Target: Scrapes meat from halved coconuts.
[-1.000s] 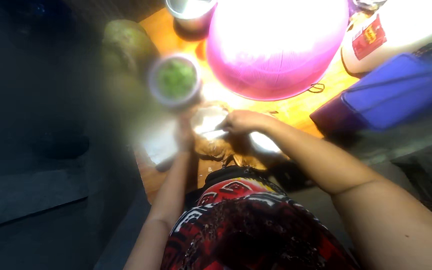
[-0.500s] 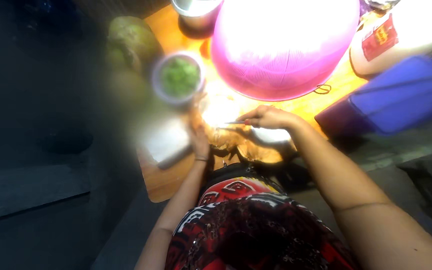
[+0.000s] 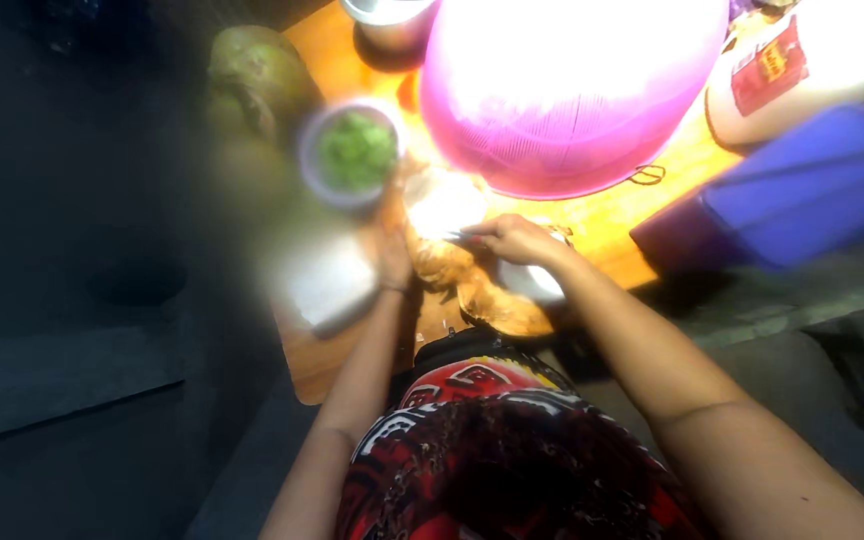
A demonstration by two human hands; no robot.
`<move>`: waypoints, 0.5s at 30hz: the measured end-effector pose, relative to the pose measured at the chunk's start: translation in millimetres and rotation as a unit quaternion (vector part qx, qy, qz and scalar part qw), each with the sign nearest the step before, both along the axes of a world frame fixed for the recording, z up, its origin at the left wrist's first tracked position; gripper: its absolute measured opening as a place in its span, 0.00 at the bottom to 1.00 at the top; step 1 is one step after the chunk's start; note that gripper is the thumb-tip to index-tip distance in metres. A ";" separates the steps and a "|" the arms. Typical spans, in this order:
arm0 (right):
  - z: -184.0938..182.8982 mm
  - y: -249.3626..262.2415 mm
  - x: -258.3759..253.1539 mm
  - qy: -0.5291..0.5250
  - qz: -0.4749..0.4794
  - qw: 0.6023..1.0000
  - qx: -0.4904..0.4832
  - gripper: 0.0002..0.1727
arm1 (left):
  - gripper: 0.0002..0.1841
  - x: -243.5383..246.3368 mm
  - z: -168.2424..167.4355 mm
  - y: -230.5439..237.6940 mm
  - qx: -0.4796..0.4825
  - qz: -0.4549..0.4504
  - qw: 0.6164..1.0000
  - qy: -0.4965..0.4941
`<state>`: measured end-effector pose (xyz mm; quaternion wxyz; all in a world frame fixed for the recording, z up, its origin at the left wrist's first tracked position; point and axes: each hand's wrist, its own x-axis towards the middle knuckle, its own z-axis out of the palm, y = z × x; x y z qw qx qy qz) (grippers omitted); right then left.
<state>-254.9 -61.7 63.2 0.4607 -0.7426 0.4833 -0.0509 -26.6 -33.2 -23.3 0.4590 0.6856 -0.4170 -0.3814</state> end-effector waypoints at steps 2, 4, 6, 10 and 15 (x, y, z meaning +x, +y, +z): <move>6.2 -3.6 -4.5 -0.016 -0.027 0.999 -0.009 0.21 | 0.34 0.8 -1.5 -0.2 -0.008 -0.013 1.000 -0.011; 2.7 -6.2 1.4 -0.036 -0.043 0.998 -0.023 0.22 | 0.38 3.4 -5.4 -2.6 -0.013 -0.017 0.999 -0.031; -13.8 -6.0 10.1 -0.044 -0.028 0.997 -0.048 0.22 | 0.43 3.9 -6.6 -3.9 -0.013 -0.017 0.999 -0.023; -11.7 -4.6 -0.4 0.019 0.043 0.999 -0.016 0.23 | 0.44 5.0 -2.8 -1.3 -0.005 -0.021 1.000 -0.012; -12.2 -7.6 2.6 -0.019 -0.004 0.999 -0.033 0.22 | 0.47 8.2 -6.9 2.2 -0.014 -0.047 0.999 0.001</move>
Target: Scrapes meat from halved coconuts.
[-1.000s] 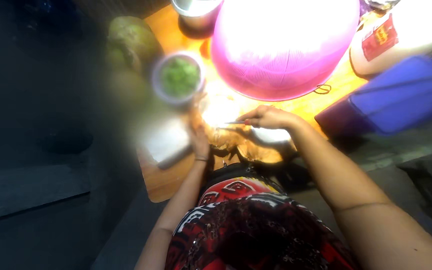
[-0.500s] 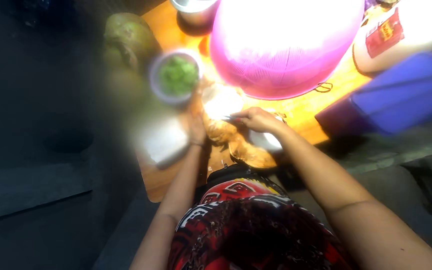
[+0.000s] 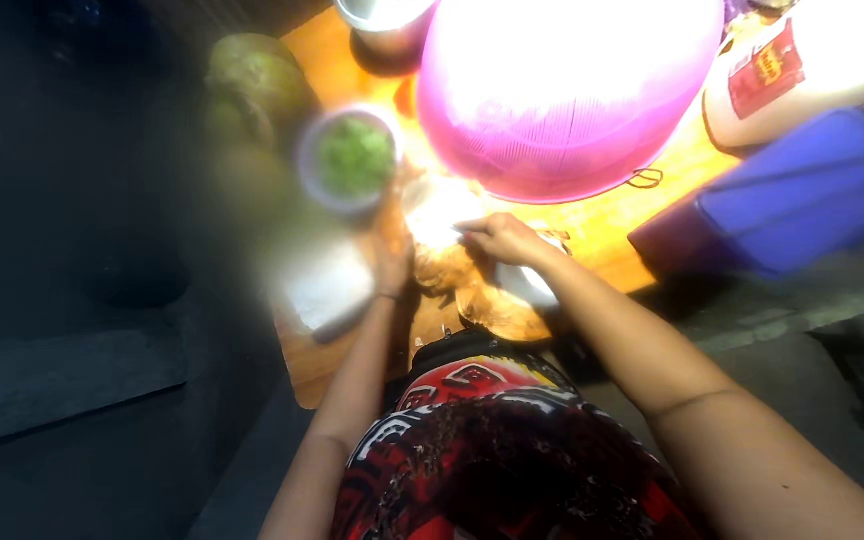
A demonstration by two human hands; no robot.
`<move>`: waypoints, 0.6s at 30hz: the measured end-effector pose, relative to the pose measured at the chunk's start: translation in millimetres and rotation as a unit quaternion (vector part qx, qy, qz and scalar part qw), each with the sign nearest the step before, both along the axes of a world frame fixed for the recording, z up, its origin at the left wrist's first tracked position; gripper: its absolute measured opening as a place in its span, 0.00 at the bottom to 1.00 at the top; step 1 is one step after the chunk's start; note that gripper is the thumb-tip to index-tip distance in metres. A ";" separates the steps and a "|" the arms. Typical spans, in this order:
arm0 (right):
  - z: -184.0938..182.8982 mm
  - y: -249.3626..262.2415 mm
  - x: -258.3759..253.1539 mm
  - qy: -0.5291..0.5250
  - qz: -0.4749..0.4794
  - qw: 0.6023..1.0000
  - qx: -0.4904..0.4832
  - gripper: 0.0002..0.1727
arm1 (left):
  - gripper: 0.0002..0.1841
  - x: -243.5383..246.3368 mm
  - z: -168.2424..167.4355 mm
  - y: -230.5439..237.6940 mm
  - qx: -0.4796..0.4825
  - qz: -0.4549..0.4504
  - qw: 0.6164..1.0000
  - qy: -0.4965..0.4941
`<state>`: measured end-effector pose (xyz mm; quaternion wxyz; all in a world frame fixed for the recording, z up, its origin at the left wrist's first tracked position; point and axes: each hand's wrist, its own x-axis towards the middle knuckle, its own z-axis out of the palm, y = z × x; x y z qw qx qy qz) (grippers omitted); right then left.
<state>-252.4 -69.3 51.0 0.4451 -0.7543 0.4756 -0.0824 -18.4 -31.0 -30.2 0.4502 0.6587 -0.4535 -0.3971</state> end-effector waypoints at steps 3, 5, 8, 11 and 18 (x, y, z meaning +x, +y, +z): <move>1.5 3.2 8.9 0.022 0.032 0.999 0.016 0.24 | 0.47 2.4 -1.4 -0.4 -0.019 -0.001 1.000 -0.012; 3.6 0.6 0.2 0.094 0.071 0.993 0.027 0.25 | 0.47 2.7 1.8 3.9 -0.005 -0.003 1.000 -0.014; 12.5 -9.1 -11.0 0.134 0.071 0.988 0.014 0.23 | 0.49 5.3 2.2 4.7 0.003 -0.019 0.999 -0.029; 16.3 -12.1 1.2 0.056 0.039 0.998 -0.003 0.22 | 0.54 12.2 -0.5 2.4 0.022 -0.050 0.998 -0.037; 16.2 -13.8 -8.5 0.180 0.095 0.979 0.013 0.23 | 0.63 17.5 -8.5 5.4 0.007 -0.046 0.999 -0.027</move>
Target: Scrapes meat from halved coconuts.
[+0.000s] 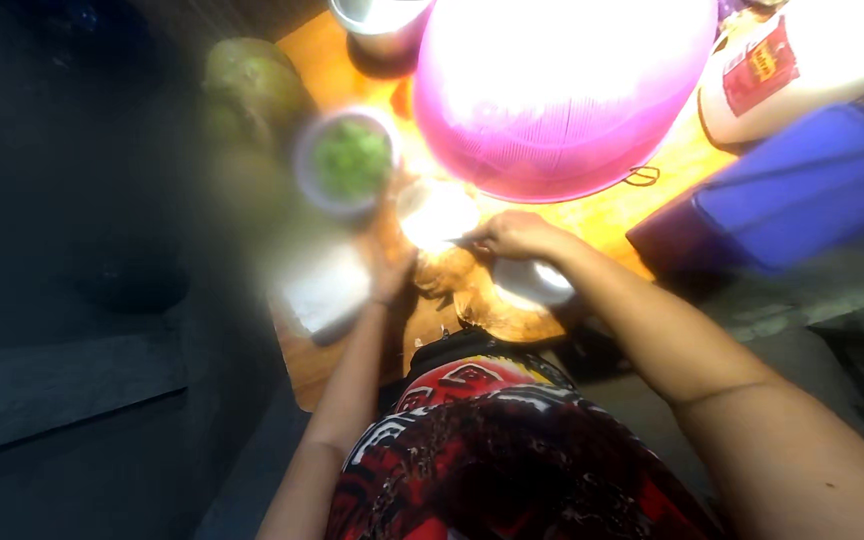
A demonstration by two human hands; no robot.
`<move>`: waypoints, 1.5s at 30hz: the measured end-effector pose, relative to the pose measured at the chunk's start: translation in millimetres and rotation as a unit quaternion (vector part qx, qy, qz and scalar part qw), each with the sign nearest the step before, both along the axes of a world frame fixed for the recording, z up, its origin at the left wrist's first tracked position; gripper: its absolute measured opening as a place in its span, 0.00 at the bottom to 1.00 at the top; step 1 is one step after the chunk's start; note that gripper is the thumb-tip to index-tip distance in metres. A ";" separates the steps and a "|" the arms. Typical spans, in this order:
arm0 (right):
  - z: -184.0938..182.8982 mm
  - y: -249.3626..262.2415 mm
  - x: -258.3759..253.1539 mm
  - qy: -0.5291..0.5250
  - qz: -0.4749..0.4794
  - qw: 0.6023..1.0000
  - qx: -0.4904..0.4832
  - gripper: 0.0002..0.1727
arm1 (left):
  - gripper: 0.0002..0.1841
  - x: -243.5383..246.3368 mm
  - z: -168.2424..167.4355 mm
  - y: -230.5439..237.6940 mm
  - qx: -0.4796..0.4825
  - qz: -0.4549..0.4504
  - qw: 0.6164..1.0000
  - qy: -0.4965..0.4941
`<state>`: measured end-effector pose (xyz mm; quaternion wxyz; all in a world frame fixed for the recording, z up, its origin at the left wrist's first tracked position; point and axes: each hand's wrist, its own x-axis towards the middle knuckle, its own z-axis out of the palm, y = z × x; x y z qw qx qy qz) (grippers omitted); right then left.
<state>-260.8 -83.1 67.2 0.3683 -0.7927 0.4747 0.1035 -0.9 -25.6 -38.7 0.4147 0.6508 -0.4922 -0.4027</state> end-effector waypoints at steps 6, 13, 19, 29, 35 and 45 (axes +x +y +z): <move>4.1 2.8 10.5 -0.057 -0.034 0.998 -0.009 0.24 | 0.62 -8.6 7.5 1.9 0.023 0.018 1.000 0.002; 4.4 12.1 -2.6 -0.042 -0.033 0.998 -0.038 0.23 | 0.61 -9.8 4.8 5.3 0.021 0.020 1.000 -0.004; 2.7 12.4 -6.7 0.013 -0.005 0.999 -0.042 0.24 | 0.60 -12.0 7.4 5.3 0.027 0.022 0.999 -0.018; 3.6 10.8 -8.9 0.021 -0.020 0.997 -0.073 0.25 | 0.52 -20.9 22.4 4.5 0.064 0.053 0.996 -0.041; 0.2 17.3 -0.2 -0.053 -0.012 0.996 -0.066 0.25 | 0.41 -32.1 34.6 0.5 0.098 0.085 0.990 -0.047; -5.0 11.5 -4.3 -0.087 -0.015 0.996 -0.012 0.24 | 0.46 -24.1 26.4 3.6 0.081 0.052 0.994 -0.056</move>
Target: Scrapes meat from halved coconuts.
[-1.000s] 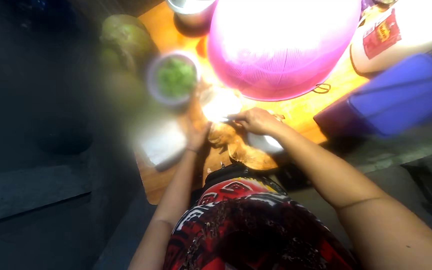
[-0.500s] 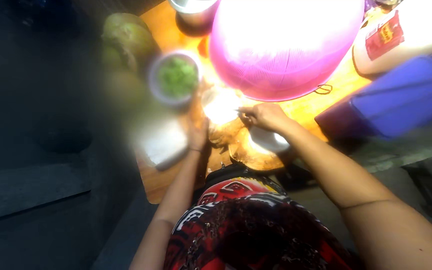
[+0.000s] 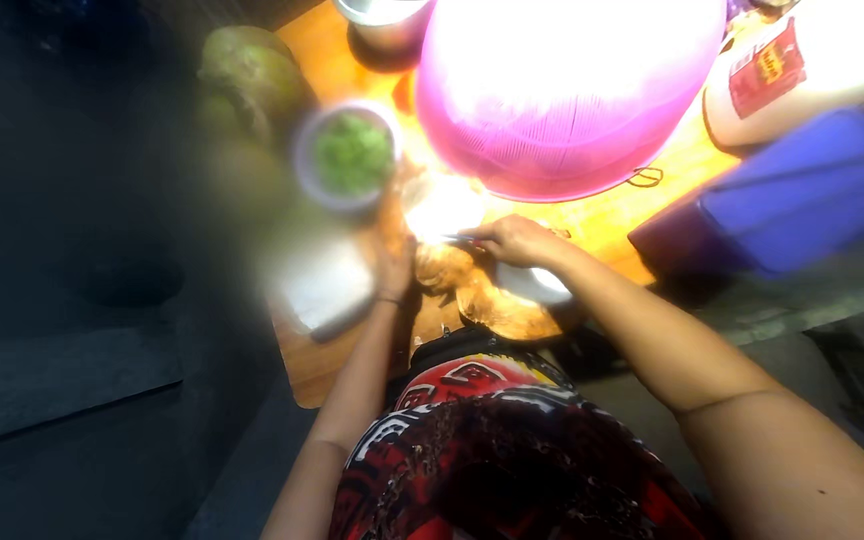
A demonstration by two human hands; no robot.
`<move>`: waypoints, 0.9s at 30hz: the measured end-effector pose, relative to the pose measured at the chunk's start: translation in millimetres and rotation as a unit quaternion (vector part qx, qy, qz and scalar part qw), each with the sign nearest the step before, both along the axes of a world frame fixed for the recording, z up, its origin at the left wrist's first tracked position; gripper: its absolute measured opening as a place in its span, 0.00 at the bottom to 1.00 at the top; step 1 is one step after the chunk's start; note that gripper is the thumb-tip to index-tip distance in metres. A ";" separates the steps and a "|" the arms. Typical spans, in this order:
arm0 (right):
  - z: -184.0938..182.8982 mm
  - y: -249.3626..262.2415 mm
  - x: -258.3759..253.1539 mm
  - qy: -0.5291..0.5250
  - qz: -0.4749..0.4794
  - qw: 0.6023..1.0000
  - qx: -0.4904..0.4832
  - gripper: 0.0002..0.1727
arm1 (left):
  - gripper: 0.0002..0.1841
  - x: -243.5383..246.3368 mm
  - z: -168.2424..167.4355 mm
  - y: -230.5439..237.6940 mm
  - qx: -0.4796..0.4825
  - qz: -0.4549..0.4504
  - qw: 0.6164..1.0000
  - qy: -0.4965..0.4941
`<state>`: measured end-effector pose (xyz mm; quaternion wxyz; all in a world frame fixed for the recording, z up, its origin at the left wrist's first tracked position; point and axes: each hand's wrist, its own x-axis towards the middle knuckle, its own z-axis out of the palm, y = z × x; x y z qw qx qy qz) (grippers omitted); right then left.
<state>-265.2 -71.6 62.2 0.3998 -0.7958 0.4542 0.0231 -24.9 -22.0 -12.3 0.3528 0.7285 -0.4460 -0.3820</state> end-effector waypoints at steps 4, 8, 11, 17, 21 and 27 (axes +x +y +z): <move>5.1 -7.1 -5.4 0.043 0.039 0.998 0.020 0.24 | 0.49 5.1 -2.6 2.1 0.012 -0.011 1.000 0.001; 4.2 -13.3 -9.3 0.000 0.016 1.000 -0.013 0.21 | 0.49 1.9 0.6 1.1 0.017 -0.005 1.000 -0.002; -8.1 -12.3 -0.8 -0.019 0.015 1.000 -0.009 0.23 | 0.48 1.3 -3.1 1.4 0.009 0.002 1.000 0.014; 10.1 -18.5 -9.5 0.053 0.045 0.998 0.003 0.23 | 0.46 0.7 -3.2 4.4 0.000 -0.004 1.000 0.018; 4.4 -15.1 -5.3 -0.011 0.016 1.000 -0.018 0.22 | 0.47 0.9 -4.9 2.9 -0.007 -0.005 1.000 0.010; 17.8 -18.0 -12.3 0.086 0.057 0.994 0.021 0.24 | 0.48 1.9 -2.9 5.7 0.013 -0.004 1.000 0.002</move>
